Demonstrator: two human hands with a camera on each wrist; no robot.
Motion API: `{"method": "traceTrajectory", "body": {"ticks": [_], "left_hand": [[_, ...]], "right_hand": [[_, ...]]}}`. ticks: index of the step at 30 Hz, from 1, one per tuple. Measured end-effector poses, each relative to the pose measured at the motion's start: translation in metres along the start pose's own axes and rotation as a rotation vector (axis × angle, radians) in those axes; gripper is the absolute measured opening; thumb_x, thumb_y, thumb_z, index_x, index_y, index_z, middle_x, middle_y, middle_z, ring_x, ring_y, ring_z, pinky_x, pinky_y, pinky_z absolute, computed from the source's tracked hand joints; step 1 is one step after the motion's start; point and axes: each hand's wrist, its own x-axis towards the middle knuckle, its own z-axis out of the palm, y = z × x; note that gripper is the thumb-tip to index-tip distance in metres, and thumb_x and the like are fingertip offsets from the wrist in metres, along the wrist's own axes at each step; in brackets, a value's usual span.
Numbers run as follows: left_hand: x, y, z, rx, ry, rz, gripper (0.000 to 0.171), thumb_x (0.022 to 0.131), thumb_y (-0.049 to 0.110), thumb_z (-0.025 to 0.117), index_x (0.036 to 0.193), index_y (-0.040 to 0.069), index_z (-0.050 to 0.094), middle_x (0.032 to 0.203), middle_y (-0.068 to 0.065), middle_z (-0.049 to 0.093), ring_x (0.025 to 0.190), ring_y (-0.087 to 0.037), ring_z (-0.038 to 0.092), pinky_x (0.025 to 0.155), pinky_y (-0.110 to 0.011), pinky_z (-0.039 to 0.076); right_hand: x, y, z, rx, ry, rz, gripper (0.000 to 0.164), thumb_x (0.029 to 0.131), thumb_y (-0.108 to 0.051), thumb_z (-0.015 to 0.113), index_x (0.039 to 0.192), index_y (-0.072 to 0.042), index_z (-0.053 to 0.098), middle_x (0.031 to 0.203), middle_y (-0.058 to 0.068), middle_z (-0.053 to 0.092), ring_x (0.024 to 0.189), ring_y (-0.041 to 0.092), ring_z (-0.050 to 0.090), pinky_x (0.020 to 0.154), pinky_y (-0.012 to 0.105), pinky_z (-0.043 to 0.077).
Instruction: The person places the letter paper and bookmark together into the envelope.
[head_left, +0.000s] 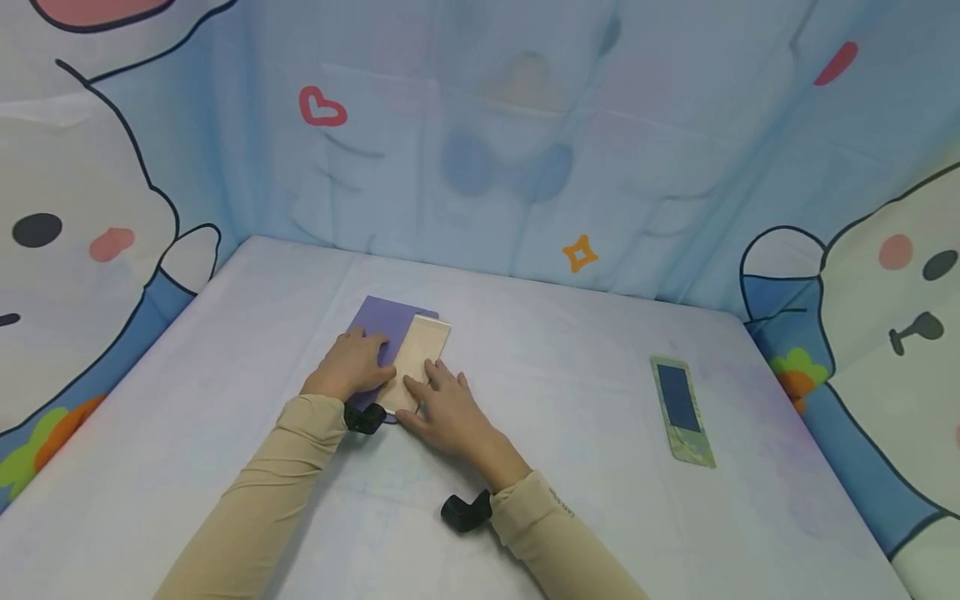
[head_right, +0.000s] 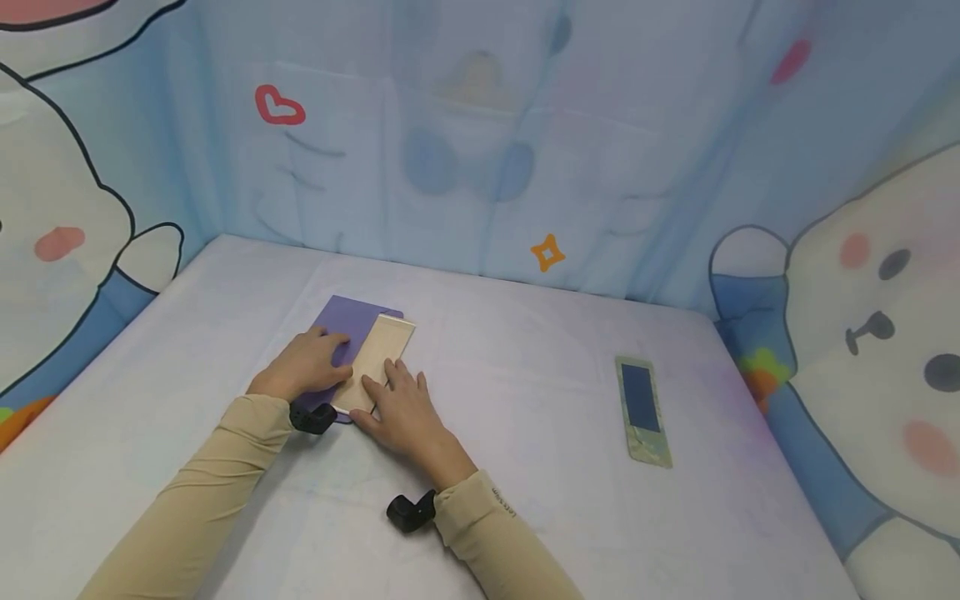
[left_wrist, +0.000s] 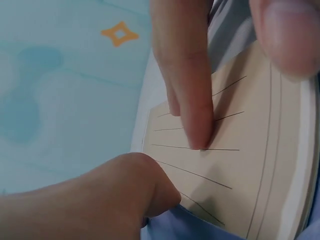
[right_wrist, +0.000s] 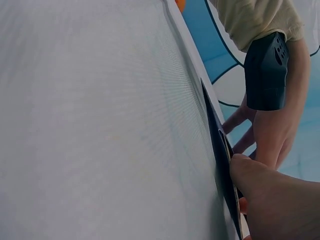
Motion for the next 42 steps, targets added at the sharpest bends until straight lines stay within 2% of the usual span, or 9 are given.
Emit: {"method": "traceTrajectory", "body": {"ticks": [14,29,35,39,42], "left_hand": [[0.002,-0.001,0.000,-0.008,0.013,0.013,0.060,0.087,0.032,0.053,0.138,0.001,0.047,0.140,-0.031,0.040,0.125,-0.048,0.045,0.104,-0.053,0.037],[0.000,0.003,0.001,-0.013,0.002,0.005,0.059,0.088,0.030,0.054,0.137,-0.001,0.046,0.140,-0.030,0.040,0.127,-0.048,0.042,0.104,-0.056,0.036],[0.000,0.002,0.003,-0.005,0.006,0.010,0.060,0.087,0.031,0.055,0.137,-0.001,0.047,0.139,-0.031,0.042,0.125,-0.048,0.044,0.104,-0.055,0.037],[0.001,0.001,0.004,-0.004,0.000,0.009,0.060,0.088,0.032,0.056,0.137,-0.001,0.047,0.139,-0.031,0.042,0.125,-0.048,0.044,0.104,-0.055,0.037],[0.001,0.002,0.003,0.003,0.000,0.007,0.059,0.088,0.032,0.056,0.137,-0.001,0.047,0.139,-0.030,0.042,0.126,-0.047,0.044,0.104,-0.055,0.037]], "right_hand": [[0.001,0.001,0.000,-0.012,-0.034,0.007,0.059,0.096,-0.053,0.042,0.144,-0.020,0.043,0.155,0.017,0.027,0.145,0.035,0.020,0.112,0.058,0.022],[0.003,0.006,0.005,0.008,-0.001,-0.042,0.057,0.097,-0.051,0.041,0.145,-0.021,0.041,0.156,0.017,0.024,0.144,0.038,0.020,0.110,0.061,0.022],[0.004,0.007,0.005,0.065,0.019,-0.026,0.062,0.095,-0.052,0.046,0.147,-0.019,0.038,0.155,0.020,0.023,0.144,0.038,0.020,0.113,0.057,0.021],[0.005,0.007,0.000,0.142,0.089,-0.016,0.066,0.093,-0.044,0.055,0.146,-0.009,0.038,0.150,0.022,0.032,0.141,0.037,0.028,0.114,0.049,0.026],[0.006,0.005,-0.005,0.239,0.112,-0.001,0.064,0.093,-0.037,0.057,0.145,-0.004,0.038,0.147,0.020,0.038,0.138,0.035,0.035,0.112,0.045,0.031]]}}
